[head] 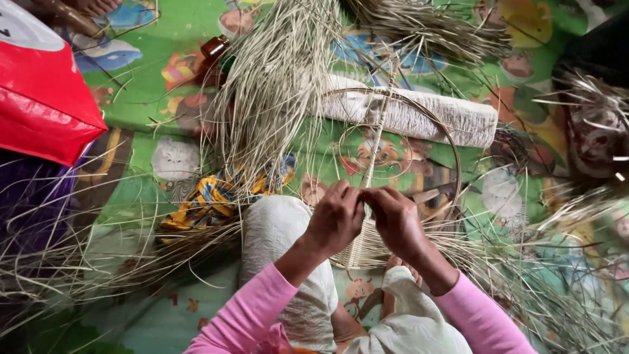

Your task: Weaving thin bamboo strips into a circular frame to create a mat or basket base.

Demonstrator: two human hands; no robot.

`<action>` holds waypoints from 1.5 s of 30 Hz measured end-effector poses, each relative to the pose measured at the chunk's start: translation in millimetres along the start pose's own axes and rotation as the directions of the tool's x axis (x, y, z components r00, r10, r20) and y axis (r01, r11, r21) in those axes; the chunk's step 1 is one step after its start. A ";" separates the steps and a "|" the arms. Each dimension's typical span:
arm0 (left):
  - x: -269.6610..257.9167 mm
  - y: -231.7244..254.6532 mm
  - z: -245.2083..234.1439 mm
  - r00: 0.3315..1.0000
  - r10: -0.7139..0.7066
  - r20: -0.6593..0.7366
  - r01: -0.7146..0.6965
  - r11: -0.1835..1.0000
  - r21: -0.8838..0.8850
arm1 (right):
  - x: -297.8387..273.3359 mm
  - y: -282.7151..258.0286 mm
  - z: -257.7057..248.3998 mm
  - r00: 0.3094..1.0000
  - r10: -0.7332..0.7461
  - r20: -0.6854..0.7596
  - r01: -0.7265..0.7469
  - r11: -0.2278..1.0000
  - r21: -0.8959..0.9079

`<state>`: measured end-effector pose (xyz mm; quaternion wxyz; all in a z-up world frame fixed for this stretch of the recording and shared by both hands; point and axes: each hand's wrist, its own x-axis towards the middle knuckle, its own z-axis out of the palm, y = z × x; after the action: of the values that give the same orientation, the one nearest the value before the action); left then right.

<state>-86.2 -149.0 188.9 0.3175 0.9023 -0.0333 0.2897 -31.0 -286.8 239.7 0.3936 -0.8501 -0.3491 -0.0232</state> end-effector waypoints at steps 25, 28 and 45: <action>4.9 29.5 -69.8 0.958 -0.217 0.186 0.283 0.806 -0.520 | -0.9 158.2 -38.3 0.983 0.174 -0.064 -0.184 0.877 -0.443; 1.6 27.9 -88.6 0.925 -0.234 0.299 0.369 0.736 -0.567 | -4.7 173.7 -63.9 0.976 0.178 -0.123 -0.217 0.827 -0.519; 12.1 10.9 -29.2 0.650 -0.265 0.713 0.675 -0.229 -0.701 | -2.6 51.8 -78.1 0.812 -0.412 0.413 0.403 -0.116 -0.908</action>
<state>-93.4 -139.0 220.0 0.9127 0.3841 0.0873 -0.1083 17.1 -364.9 258.8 -0.3235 -0.7262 -0.4755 -0.3766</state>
